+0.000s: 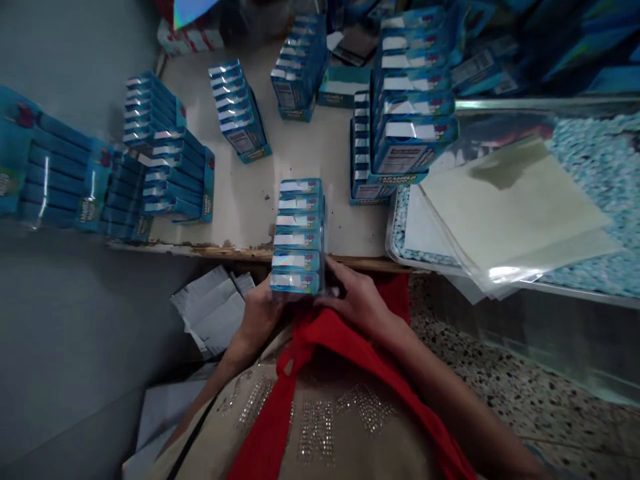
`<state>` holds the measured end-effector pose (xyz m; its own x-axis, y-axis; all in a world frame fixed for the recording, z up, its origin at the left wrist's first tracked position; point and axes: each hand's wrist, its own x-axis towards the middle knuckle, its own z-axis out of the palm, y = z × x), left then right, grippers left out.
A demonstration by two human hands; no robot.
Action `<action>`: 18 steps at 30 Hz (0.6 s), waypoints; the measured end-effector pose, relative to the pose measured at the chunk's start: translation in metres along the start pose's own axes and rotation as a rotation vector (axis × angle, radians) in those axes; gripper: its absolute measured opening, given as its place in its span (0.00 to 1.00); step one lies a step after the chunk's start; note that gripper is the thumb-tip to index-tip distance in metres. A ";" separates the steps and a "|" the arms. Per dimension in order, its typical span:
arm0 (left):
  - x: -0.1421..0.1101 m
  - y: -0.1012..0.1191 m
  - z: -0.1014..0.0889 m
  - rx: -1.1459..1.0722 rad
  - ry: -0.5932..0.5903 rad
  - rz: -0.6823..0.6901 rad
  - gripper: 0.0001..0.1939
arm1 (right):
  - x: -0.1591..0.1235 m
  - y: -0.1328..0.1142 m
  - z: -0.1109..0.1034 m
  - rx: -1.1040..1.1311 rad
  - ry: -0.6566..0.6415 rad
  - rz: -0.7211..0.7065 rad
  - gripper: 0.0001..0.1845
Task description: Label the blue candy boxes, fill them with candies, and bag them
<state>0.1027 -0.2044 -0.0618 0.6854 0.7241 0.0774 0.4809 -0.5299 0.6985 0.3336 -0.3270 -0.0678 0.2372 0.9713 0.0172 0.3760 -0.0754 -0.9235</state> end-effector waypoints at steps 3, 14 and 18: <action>-0.001 -0.004 0.006 0.134 0.032 0.063 0.12 | -0.007 0.000 0.012 -0.146 0.058 -0.039 0.34; 0.004 -0.002 -0.002 0.132 0.082 0.012 0.34 | -0.011 -0.001 0.028 -0.323 0.235 -0.046 0.35; 0.012 -0.005 -0.008 0.007 0.092 0.059 0.43 | -0.010 0.009 0.035 -0.307 0.222 -0.093 0.42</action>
<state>0.1040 -0.1899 -0.0590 0.6600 0.7285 0.1836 0.4451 -0.5761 0.6855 0.3032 -0.3296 -0.0902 0.3650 0.9073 0.2088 0.6477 -0.0863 -0.7570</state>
